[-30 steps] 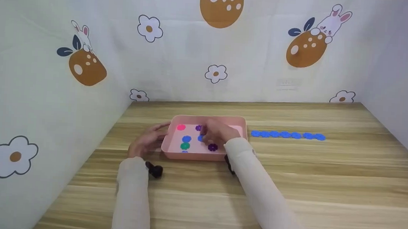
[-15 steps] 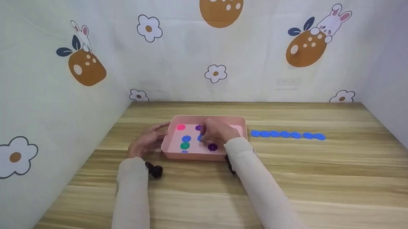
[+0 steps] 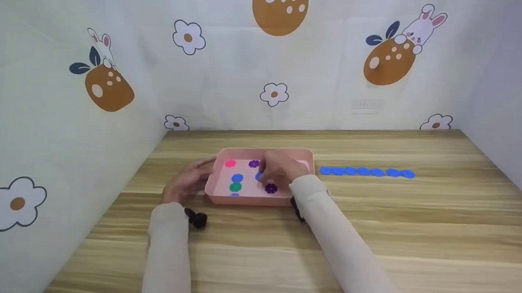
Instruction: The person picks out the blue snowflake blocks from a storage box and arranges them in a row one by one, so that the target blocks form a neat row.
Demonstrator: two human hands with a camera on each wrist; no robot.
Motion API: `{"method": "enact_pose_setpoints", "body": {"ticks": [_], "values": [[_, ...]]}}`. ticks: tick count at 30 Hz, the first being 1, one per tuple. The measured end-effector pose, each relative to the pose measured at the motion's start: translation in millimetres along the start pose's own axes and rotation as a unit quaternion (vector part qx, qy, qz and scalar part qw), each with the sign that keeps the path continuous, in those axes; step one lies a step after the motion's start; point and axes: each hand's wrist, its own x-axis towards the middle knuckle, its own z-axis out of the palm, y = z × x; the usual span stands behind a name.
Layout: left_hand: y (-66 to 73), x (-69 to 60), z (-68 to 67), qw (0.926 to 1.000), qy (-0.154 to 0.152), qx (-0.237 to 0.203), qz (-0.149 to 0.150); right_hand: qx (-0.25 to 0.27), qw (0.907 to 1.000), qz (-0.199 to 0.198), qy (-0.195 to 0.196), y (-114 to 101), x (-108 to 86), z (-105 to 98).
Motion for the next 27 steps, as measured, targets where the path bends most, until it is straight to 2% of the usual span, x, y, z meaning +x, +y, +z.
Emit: {"method": "enact_pose_setpoints", "body": {"ticks": [8, 14, 17, 21, 27], "values": [[0.3, -1.2, 0.0, 1.0000, -0.007, -0.006, -0.002, -0.046, 0.9989, -0.001, -0.001, 6.1, -2.2, -15.3], [0.2, -2.3, -0.3, 1.0000, -0.005, 0.004, -0.003, -0.032, 0.9990, -0.031, 0.001, 20.9, -8.9, -39.0], [-1.8, -2.2, -1.4, 0.9999, -0.003, 0.008, -0.006, -0.020, 0.9989, -0.041, 0.011, 32.1, -14.3, -53.7], [-3.2, -2.7, -2.1, 0.9999, -0.002, 0.008, -0.008, -0.039, 0.9961, -0.066, 0.043, 51.5, -23.4, -71.5], [0.2, -2.9, 0.1, 0.9999, 0.000, 0.009, -0.005, -0.041, 0.9928, -0.076, 0.084, 89.9, -48.2, -96.3]]}}
